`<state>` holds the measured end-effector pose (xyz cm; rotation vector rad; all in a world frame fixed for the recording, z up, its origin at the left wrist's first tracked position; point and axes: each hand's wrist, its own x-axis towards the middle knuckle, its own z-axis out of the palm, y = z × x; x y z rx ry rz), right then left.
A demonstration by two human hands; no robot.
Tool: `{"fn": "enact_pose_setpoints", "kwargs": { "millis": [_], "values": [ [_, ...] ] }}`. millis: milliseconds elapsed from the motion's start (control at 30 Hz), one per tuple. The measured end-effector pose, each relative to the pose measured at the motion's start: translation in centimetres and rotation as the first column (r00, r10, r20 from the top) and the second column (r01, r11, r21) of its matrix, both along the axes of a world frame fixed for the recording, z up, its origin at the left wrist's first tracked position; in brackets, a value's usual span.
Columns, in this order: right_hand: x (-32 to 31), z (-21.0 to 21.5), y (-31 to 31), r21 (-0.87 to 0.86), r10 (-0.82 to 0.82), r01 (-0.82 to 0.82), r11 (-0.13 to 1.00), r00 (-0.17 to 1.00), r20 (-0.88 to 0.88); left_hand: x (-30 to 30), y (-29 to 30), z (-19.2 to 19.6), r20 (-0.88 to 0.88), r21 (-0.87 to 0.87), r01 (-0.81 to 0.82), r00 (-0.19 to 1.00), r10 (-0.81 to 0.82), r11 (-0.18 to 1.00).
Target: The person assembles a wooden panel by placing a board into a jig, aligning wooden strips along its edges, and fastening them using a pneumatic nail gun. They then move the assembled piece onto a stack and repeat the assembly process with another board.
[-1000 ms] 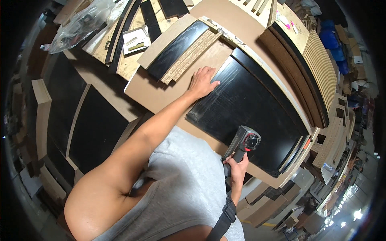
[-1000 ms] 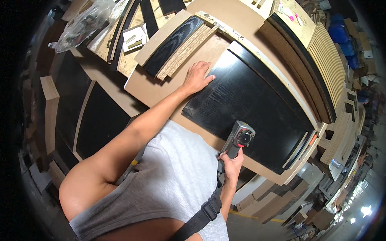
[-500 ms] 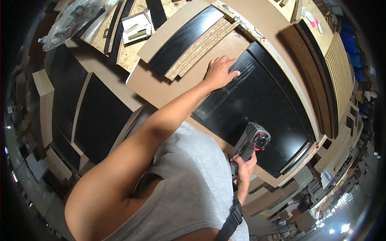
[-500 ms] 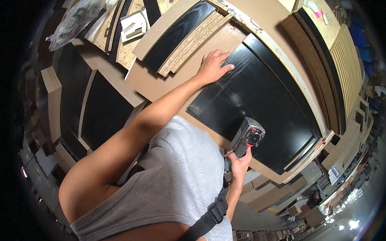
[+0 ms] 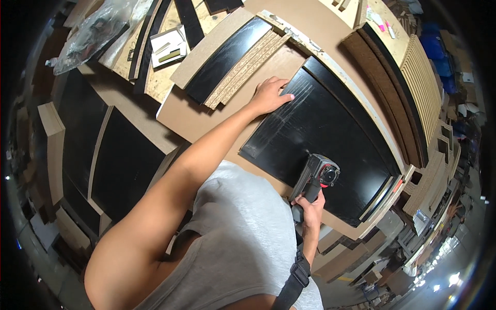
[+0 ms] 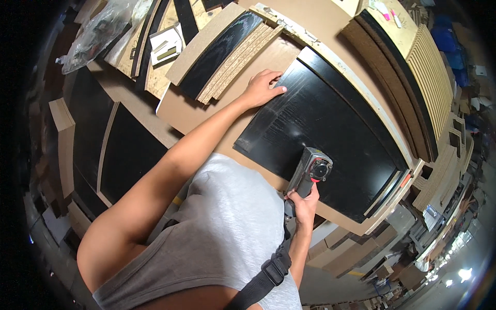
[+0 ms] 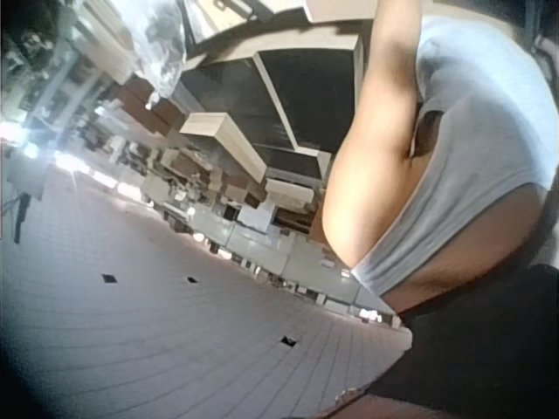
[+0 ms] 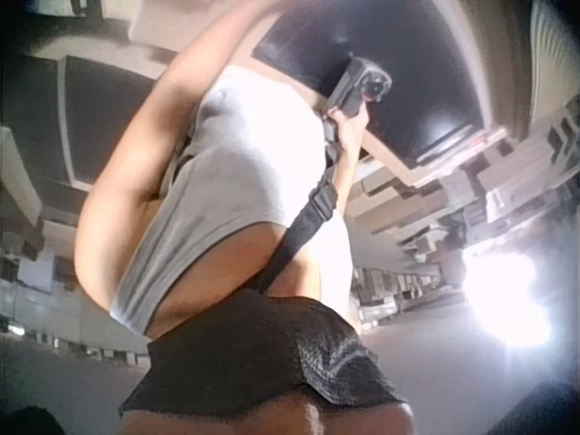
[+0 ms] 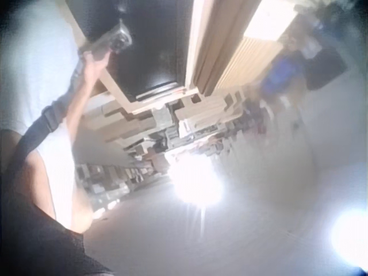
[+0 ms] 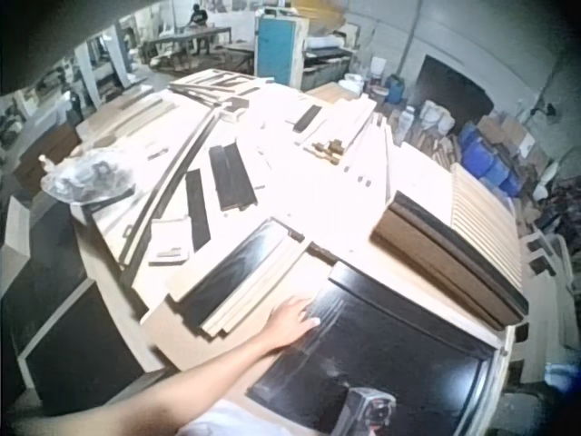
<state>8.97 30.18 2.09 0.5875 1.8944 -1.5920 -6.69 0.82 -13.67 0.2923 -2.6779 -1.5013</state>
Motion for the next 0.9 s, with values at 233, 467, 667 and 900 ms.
{"fn": "enact_pose_setpoints", "kwargs": {
  "millis": [233, 467, 667, 900],
  "values": [
    [0.2, -0.8, 0.7, -0.076, -0.057, 0.056, 0.996, 0.998, -0.01, 0.3, 0.3, 0.5, -0.02, -0.043, 0.005, 1.0, -0.006, 0.999],
    [0.2, -1.2, 1.3, -0.07, -0.062, 0.062, 0.996, 0.998, -0.009, 0.4, 0.5, 1.3, 0.041, 0.004, 0.016, 0.999, -0.016, 1.0],
    [0.1, -1.5, 1.6, -0.029, -0.016, 0.015, 0.999, 0.998, -0.054, 4.0, 3.8, 4.7, -0.036, -0.368, 0.071, 0.995, -0.09, 0.927],
    [0.1, -1.1, 2.3, -0.097, -0.103, 0.097, 0.991, 0.993, -0.059, 8.0, 4.2, 5.0, 0.087, -0.325, 0.464, 0.882, -0.463, 0.824]
  ]
}}
